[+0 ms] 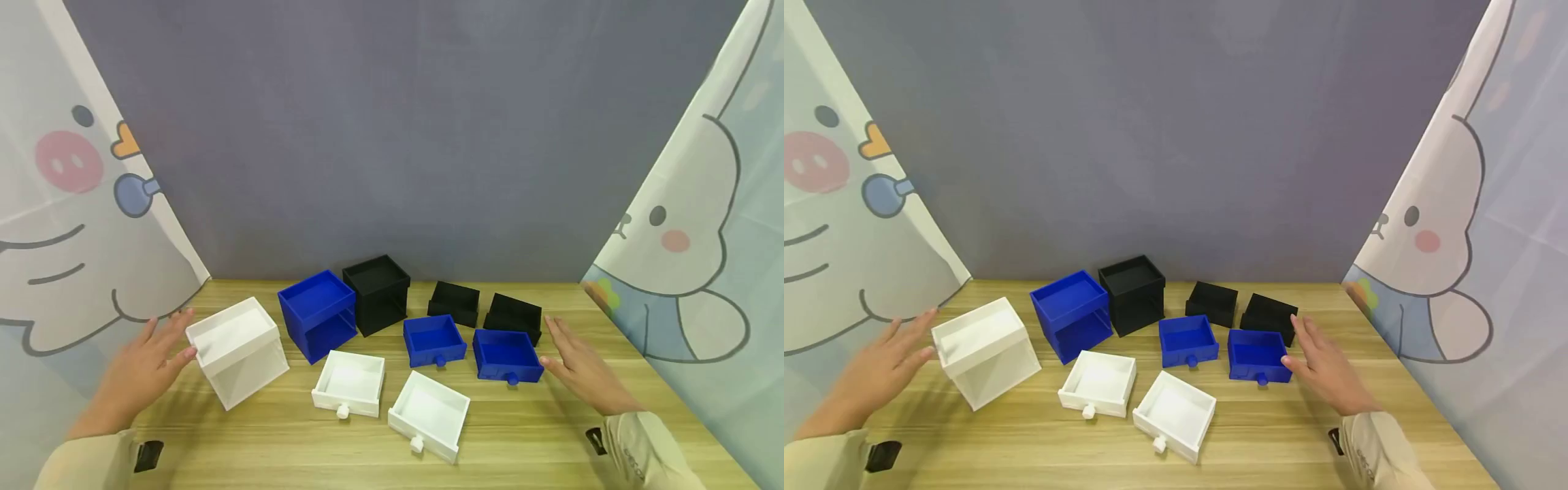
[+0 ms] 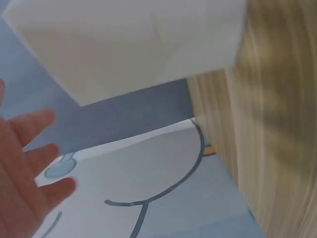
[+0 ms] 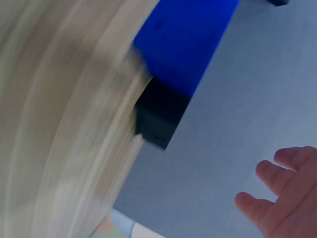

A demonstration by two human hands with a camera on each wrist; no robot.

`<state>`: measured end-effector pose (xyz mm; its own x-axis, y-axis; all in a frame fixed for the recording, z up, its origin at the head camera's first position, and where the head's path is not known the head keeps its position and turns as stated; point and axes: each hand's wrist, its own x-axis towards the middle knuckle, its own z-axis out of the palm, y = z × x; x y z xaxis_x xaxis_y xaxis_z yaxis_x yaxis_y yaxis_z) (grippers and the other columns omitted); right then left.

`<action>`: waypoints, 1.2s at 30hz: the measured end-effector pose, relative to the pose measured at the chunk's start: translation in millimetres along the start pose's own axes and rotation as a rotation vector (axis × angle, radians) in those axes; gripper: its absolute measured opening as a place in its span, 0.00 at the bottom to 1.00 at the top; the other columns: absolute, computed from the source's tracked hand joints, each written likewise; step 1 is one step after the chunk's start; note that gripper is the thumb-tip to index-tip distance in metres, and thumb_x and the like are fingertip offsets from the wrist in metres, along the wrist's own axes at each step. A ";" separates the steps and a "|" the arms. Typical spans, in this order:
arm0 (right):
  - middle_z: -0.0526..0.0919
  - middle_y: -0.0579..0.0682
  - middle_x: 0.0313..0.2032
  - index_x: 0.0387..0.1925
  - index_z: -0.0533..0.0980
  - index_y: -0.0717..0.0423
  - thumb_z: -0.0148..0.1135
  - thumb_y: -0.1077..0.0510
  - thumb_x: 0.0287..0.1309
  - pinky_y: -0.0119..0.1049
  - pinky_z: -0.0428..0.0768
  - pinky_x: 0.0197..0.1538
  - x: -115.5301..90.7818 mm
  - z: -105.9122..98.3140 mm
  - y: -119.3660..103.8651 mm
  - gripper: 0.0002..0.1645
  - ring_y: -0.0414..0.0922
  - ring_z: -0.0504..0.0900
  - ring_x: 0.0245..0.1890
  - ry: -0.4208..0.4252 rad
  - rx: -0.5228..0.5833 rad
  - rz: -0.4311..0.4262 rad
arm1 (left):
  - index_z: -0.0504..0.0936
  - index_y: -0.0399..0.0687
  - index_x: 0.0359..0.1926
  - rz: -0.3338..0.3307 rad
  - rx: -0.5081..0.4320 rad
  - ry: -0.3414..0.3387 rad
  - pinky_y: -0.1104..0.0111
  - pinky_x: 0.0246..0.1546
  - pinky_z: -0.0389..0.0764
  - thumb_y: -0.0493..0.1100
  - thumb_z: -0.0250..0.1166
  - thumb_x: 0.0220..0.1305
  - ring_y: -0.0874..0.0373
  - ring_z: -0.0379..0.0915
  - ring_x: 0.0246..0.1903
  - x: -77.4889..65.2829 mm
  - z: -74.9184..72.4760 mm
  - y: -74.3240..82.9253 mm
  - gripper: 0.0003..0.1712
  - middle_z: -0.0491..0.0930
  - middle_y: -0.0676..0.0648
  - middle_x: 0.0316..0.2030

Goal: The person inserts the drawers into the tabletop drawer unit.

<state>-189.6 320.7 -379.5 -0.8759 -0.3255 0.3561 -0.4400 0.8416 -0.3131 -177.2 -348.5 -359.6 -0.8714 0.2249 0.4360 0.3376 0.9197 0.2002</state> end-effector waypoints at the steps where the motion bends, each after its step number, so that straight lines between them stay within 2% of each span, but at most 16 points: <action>1: 0.49 0.73 0.69 0.76 0.38 0.54 0.52 0.50 0.69 0.67 0.52 0.60 0.2 -0.3 -2.6 0.46 0.74 0.52 0.65 -0.005 0.060 0.004 | 0.40 0.54 0.76 -0.011 -0.087 -0.003 0.28 0.51 0.49 0.47 0.46 0.75 0.25 0.41 0.66 0.7 0.8 -0.3 0.37 0.54 0.25 0.66; 3: 0.43 0.71 0.71 0.75 0.35 0.53 0.52 0.53 0.70 0.66 0.48 0.62 1.0 -0.1 -7.7 0.47 0.72 0.46 0.67 -0.034 0.202 0.021 | 0.36 0.53 0.76 -0.044 -0.289 -0.030 0.28 0.53 0.43 0.43 0.43 0.76 0.26 0.36 0.66 0.5 0.0 -1.6 0.36 0.48 0.27 0.68; 5: 0.38 0.69 0.72 0.75 0.31 0.53 0.51 0.56 0.70 0.67 0.46 0.61 2.3 -0.4 -13.3 0.48 0.71 0.41 0.68 -0.068 0.330 0.053 | 0.31 0.56 0.76 -0.102 -0.468 -0.066 0.28 0.53 0.38 0.41 0.40 0.77 0.27 0.35 0.65 -0.3 -2.7 -4.8 0.36 0.46 0.45 0.72; 6: 0.36 0.69 0.72 0.75 0.29 0.53 0.50 0.57 0.71 0.68 0.47 0.61 3.1 -0.8 -16.2 0.48 0.72 0.41 0.68 -0.077 0.379 0.067 | 0.29 0.58 0.75 -0.126 -0.537 -0.087 0.28 0.53 0.37 0.41 0.38 0.77 0.26 0.36 0.65 0.1 -4.4 -6.5 0.36 0.45 0.44 0.72; 8: 0.35 0.70 0.71 0.74 0.26 0.55 0.48 0.58 0.72 0.69 0.52 0.59 5.0 0.1 -23.2 0.48 0.73 0.43 0.67 -0.094 0.460 0.084 | 0.28 0.64 0.74 -0.200 -0.570 -0.125 0.26 0.49 0.44 0.44 0.38 0.78 0.38 0.54 0.64 -2.7 -10.4 -10.0 0.36 0.58 0.60 0.66; 10: 0.38 0.74 0.70 0.73 0.25 0.60 0.47 0.60 0.72 0.67 0.59 0.57 7.1 0.2 -30.9 0.48 0.75 0.48 0.65 -0.095 0.516 0.079 | 0.30 0.64 0.75 -0.246 -0.548 -0.152 0.29 0.46 0.55 0.47 0.40 0.77 0.58 0.68 0.57 -4.1 -14.4 -13.0 0.36 0.67 0.72 0.56; 12: 0.43 0.77 0.68 0.72 0.26 0.64 0.46 0.62 0.72 0.56 0.69 0.56 8.9 0.9 -38.8 0.46 0.75 0.54 0.63 -0.094 0.568 0.063 | 0.32 0.60 0.76 -0.266 -0.531 -0.172 0.34 0.42 0.62 0.47 0.41 0.77 0.78 0.68 0.45 -5.1 -16.4 -14.8 0.36 0.73 0.73 0.47; 13: 0.45 0.78 0.68 0.72 0.27 0.65 0.45 0.62 0.72 0.48 0.71 0.57 9.9 1.2 -43.1 0.45 0.74 0.57 0.62 -0.098 0.602 0.065 | 0.33 0.60 0.76 -0.275 -0.514 -0.176 0.41 0.41 0.67 0.47 0.42 0.77 0.84 0.63 0.39 -6.1 -16.5 -16.1 0.35 0.70 0.79 0.42; 16: 0.53 0.77 0.66 0.73 0.32 0.67 0.44 0.62 0.73 0.29 0.71 0.54 12.8 4.0 -55.9 0.41 0.68 0.66 0.60 -0.101 0.704 0.086 | 0.36 0.56 0.76 -0.273 -0.518 -0.185 0.61 0.38 0.71 0.46 0.41 0.77 0.81 0.68 0.38 -9.5 -14.6 -19.5 0.34 0.72 0.78 0.41; 17: 0.56 0.76 0.65 0.73 0.35 0.67 0.44 0.61 0.73 0.25 0.70 0.52 13.6 5.3 -60.1 0.39 0.64 0.70 0.58 -0.099 0.735 0.103 | 0.36 0.56 0.76 -0.271 -0.528 -0.183 0.67 0.36 0.71 0.46 0.42 0.77 0.80 0.69 0.38 -10.7 -13.4 -20.9 0.34 0.73 0.77 0.40; 19: 0.63 0.73 0.63 0.73 0.43 0.67 0.44 0.59 0.74 0.24 0.71 0.51 15.0 7.8 -68.4 0.36 0.56 0.76 0.55 -0.094 0.787 0.150 | 0.37 0.58 0.76 -0.260 -0.547 -0.175 0.78 0.31 0.66 0.44 0.42 0.77 0.79 0.70 0.38 -12.5 -9.9 -23.3 0.34 0.75 0.76 0.40; 23: 0.75 0.64 0.53 0.68 0.55 0.73 0.45 0.56 0.74 0.29 0.74 0.50 18.3 14.9 -83.0 0.31 0.45 0.82 0.46 -0.099 0.907 0.221 | 0.39 0.57 0.76 -0.228 -0.601 -0.150 0.82 0.33 0.67 0.41 0.44 0.77 0.76 0.73 0.38 -13.7 -3.5 -26.0 0.35 0.77 0.73 0.41; 26: 0.81 0.53 0.45 0.64 0.58 0.77 0.46 0.53 0.74 0.31 0.76 0.49 21.4 22.5 -91.8 0.32 0.41 0.83 0.40 -0.122 1.065 0.238 | 0.40 0.59 0.76 -0.218 -0.622 -0.141 0.82 0.34 0.68 0.40 0.44 0.76 0.75 0.74 0.37 -13.0 -0.2 -26.7 0.35 0.78 0.73 0.40; 30: 0.84 0.45 0.36 0.57 0.67 0.71 0.45 0.50 0.73 0.31 0.79 0.44 24.6 33.6 -103.1 0.27 0.38 0.83 0.33 -0.176 1.288 0.273 | 0.47 0.70 0.74 -0.194 -0.685 -0.111 0.83 0.35 0.69 0.36 0.45 0.76 0.74 0.76 0.37 -12.0 5.1 -25.8 0.34 0.79 0.71 0.39; 33: 0.84 0.44 0.32 0.50 0.73 0.60 0.46 0.49 0.73 0.29 0.80 0.39 27.9 40.0 -114.3 0.19 0.35 0.83 0.29 -0.232 1.375 0.318 | 0.53 0.75 0.71 -0.167 -0.730 -0.083 0.83 0.37 0.70 0.34 0.45 0.75 0.72 0.76 0.37 -11.5 9.4 -25.5 0.34 0.81 0.68 0.38; 36: 0.84 0.43 0.29 0.45 0.75 0.56 0.48 0.49 0.72 0.28 0.80 0.36 33.7 45.9 -126.5 0.16 0.35 0.82 0.27 -0.285 1.415 0.343 | 0.55 0.74 0.70 -0.165 -0.740 -0.071 0.82 0.37 0.72 0.33 0.46 0.74 0.72 0.76 0.36 -10.4 13.7 -26.2 0.34 0.81 0.67 0.38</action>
<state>-172.5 183.5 -368.3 -0.9090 -0.4150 -0.0392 0.1156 -0.1606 -0.9802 -181.9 -370.6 -381.4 -0.9437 0.1464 0.2966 0.3296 0.4930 0.8052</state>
